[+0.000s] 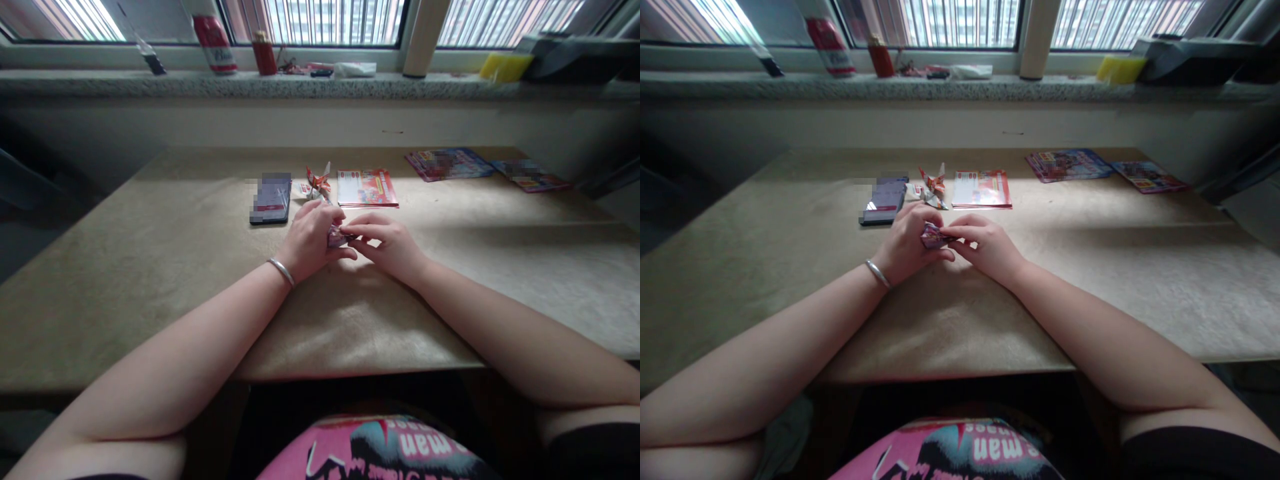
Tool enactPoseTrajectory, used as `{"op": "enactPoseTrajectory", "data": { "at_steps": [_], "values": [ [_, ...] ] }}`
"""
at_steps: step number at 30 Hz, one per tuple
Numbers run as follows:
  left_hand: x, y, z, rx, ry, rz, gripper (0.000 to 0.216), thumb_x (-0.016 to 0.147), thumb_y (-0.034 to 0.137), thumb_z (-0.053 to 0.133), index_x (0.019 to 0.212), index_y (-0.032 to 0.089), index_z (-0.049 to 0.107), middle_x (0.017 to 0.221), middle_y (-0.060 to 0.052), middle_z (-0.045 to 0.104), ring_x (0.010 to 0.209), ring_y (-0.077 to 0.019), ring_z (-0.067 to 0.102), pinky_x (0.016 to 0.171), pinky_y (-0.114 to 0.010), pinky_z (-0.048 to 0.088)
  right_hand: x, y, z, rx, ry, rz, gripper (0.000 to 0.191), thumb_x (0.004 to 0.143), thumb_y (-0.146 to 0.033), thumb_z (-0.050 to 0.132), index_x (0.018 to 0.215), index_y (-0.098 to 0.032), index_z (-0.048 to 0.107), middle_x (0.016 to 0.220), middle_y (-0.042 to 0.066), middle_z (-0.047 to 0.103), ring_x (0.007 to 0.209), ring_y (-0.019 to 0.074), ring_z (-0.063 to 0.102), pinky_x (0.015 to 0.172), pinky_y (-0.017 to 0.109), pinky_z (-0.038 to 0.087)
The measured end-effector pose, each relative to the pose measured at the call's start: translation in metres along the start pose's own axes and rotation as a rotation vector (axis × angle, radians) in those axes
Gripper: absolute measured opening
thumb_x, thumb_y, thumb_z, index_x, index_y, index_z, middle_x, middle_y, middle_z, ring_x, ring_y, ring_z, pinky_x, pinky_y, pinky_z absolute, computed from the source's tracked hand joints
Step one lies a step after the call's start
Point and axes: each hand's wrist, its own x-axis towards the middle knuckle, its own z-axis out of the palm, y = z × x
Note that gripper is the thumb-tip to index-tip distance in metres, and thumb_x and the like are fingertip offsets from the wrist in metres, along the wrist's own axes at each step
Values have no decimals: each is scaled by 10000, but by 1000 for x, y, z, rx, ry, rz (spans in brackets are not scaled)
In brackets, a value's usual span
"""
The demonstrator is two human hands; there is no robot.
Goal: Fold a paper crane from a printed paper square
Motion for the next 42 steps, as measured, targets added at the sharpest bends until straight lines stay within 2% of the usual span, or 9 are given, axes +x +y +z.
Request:
{"op": "enactPoseTrajectory", "data": {
  "at_steps": [6, 12, 14, 18, 21, 25, 28, 35, 42],
  "values": [
    [2, 6, -4, 91, -32, 45, 514, 833, 660, 536, 1080, 209, 515, 1013, -60, 649, 964, -225, 597, 1067, -437, 351, 1, -1, -1, -35, 23, -61, 193, 881, -223, 619, 1044, -238, 723, 935, 57, 706, 857, 156, 655, 750, 309, 570],
    [4, 16, -12, 125, -96, 80, 288, 833, 404, 584, 1047, 218, 538, 1039, -53, 646, 970, -217, 594, 1084, -460, 335, 0, -5, -5, -132, 42, -51, 160, 899, -239, 591, 964, -249, 737, 910, 51, 714, 859, 162, 661, 787, 325, 555],
    [4, 16, -13, 154, -85, 79, 211, 835, 365, 581, 997, 231, 562, 1022, -42, 653, 960, -211, 587, 1041, -444, 366, 0, -5, -8, -168, 67, -41, 161, 901, -241, 588, 961, -253, 736, 891, 47, 714, 848, 164, 656, 790, 336, 551],
    [4, 15, -14, 146, 13, 44, 151, 872, 388, 607, 902, 240, 617, 953, -22, 682, 904, -188, 576, 875, -369, 417, 0, -6, -13, -175, 108, -67, 170, 896, -215, 587, 991, -253, 723, 916, 47, 710, 873, 168, 655, 820, 350, 551],
    [5, 15, -14, 91, 58, 15, 179, 885, 417, 612, 862, 241, 642, 901, -4, 700, 840, -159, 590, 845, -345, 413, -1, -7, -13, -173, 139, -75, 159, 874, -176, 601, 983, -234, 701, 921, 48, 700, 873, 165, 647, 786, 327, 562],
    [7, 17, -15, 11, 108, 5, 215, 881, 436, 621, 847, 226, 647, 874, -5, 711, 820, -141, 614, 851, -331, 434, -1, -9, -11, -130, 149, 22, 148, 824, -193, 661, 965, -238, 664, 946, 37, 687, 901, 171, 624, 657, 281, 566],
    [7, 17, -15, -18, 118, 14, 224, 870, 441, 636, 828, 222, 641, 867, -4, 714, 822, -138, 625, 878, -337, 444, 0, -10, -11, -152, 170, 63, 81, 832, -225, 664, 909, -250, 663, 924, 27, 696, 897, 178, 623, 635, 293, 553],
    [7, 16, -17, 56, 101, 27, 225, 855, 465, 645, 851, 241, 661, 889, 1, 719, 846, -149, 634, 947, -370, 432, 1, -10, -16, -261, 216, -57, 43, 843, -262, 677, 883, -265, 694, 907, 27, 730, 895, 194, 638, 850, 397, 509],
    [6, 18, -20, 136, 82, 49, 165, 860, 446, 644, 847, 293, 703, 876, 21, 718, 864, -158, 619, 1007, -415, 385, 0, -15, -17, -287, 190, -59, 56, 845, -292, 672, 883, -302, 711, 918, 11, 736, 907, 208, 629, 847, 412, 493]
  ]
}}
